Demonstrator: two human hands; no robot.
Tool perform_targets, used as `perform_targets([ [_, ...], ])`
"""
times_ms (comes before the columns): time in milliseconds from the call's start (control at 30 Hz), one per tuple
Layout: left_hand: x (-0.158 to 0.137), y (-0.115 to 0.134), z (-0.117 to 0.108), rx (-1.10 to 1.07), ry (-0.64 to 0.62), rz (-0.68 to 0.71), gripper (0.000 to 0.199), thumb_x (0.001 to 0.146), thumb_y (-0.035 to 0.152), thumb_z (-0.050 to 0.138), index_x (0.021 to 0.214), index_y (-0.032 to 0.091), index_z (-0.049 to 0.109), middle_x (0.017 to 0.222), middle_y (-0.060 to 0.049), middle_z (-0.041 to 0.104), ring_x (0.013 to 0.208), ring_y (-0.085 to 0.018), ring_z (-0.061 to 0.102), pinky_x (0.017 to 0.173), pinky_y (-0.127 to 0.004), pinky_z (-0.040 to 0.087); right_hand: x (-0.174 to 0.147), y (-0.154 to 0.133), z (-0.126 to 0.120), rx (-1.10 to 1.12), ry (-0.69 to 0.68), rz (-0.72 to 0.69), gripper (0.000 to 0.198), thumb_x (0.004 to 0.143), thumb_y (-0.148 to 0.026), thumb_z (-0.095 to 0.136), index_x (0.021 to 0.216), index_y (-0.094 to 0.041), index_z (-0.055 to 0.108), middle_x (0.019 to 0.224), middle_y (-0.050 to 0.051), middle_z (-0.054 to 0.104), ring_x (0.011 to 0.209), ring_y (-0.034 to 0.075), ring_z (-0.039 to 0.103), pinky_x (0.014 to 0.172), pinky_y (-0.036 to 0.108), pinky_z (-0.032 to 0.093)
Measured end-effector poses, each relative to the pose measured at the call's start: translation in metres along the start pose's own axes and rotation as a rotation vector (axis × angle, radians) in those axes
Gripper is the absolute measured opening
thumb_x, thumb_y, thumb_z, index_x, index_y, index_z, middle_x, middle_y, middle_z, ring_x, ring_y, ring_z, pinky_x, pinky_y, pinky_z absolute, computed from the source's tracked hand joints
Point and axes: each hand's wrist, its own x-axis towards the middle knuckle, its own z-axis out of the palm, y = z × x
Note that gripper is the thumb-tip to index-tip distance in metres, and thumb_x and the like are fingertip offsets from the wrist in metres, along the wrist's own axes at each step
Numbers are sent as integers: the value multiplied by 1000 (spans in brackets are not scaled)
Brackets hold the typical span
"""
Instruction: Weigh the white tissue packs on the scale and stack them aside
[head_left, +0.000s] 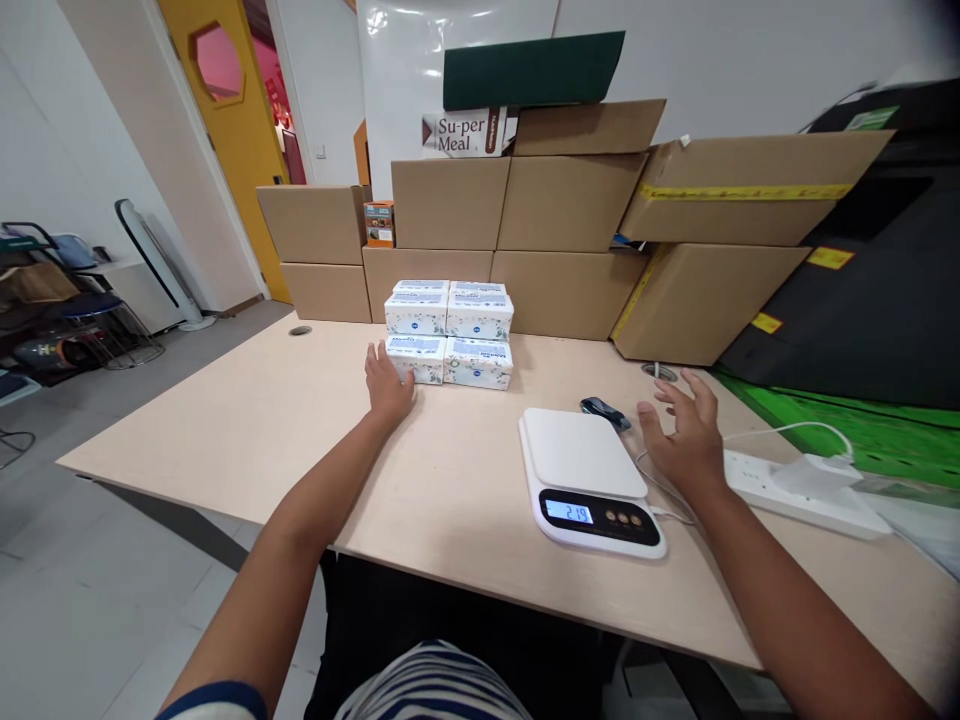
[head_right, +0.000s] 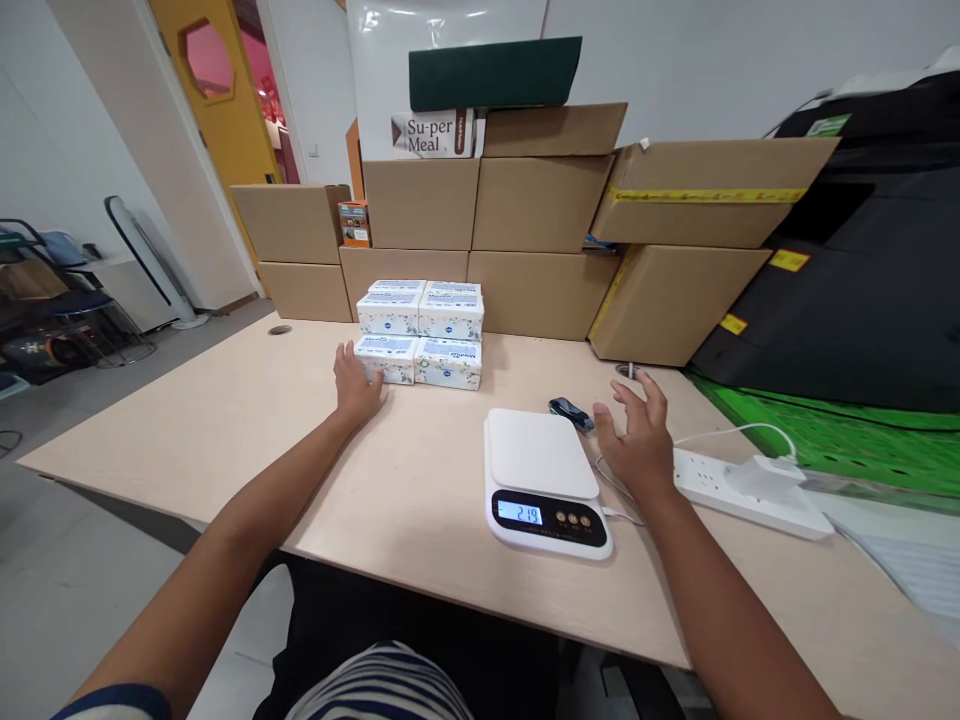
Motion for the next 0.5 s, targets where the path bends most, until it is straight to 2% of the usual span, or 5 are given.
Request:
perform_targets([
  [100, -4, 9, -4, -49, -49, 92, 77, 97, 25, 62, 167, 11, 32, 177, -24, 33, 171, -37, 22, 141, -56, 19, -1, -5, -1, 21, -37, 23, 52, 101, -57, 58, 138, -22, 68, 166, 22, 51, 117, 35, 75, 111, 66, 59],
  [200, -15, 21, 2, -133, -152, 132, 68, 102, 29, 58, 166, 17, 38, 157, -19, 58, 150, -33, 52, 132, -52, 38, 0, -14, -1, 73, -99, 104, 57, 102, -61, 54, 141, -22, 65, 164, 23, 53, 120, 34, 74, 114, 63, 57],
  [267, -27, 31, 13, -204, -226, 115, 69, 106, 36, 55, 169, 21, 33, 147, -16, 65, 131, -29, 66, 118, -47, 52, 6, -22, 3, 101, -162, 156, 61, 104, -64, 48, 145, -21, 61, 156, 24, 60, 117, 32, 74, 108, 59, 62],
  [400, -48, 43, 42, -333, -340, 41, 82, 106, 40, 58, 175, 21, 17, 163, -21, 55, 133, -29, 66, 110, -44, 57, 34, -46, 28, 92, -379, 91, 65, 105, -68, 40, 145, -22, 62, 139, 19, 72, 106, 30, 78, 88, 50, 69],
  [500, -54, 41, 54, -375, -390, 9, 93, 101, 37, 67, 175, 20, 15, 173, -25, 42, 141, -35, 62, 119, -52, 52, 65, -77, 60, 45, -564, -57, 55, 104, -62, 51, 142, -24, 67, 151, 17, 67, 126, 34, 72, 105, 51, 62],
])
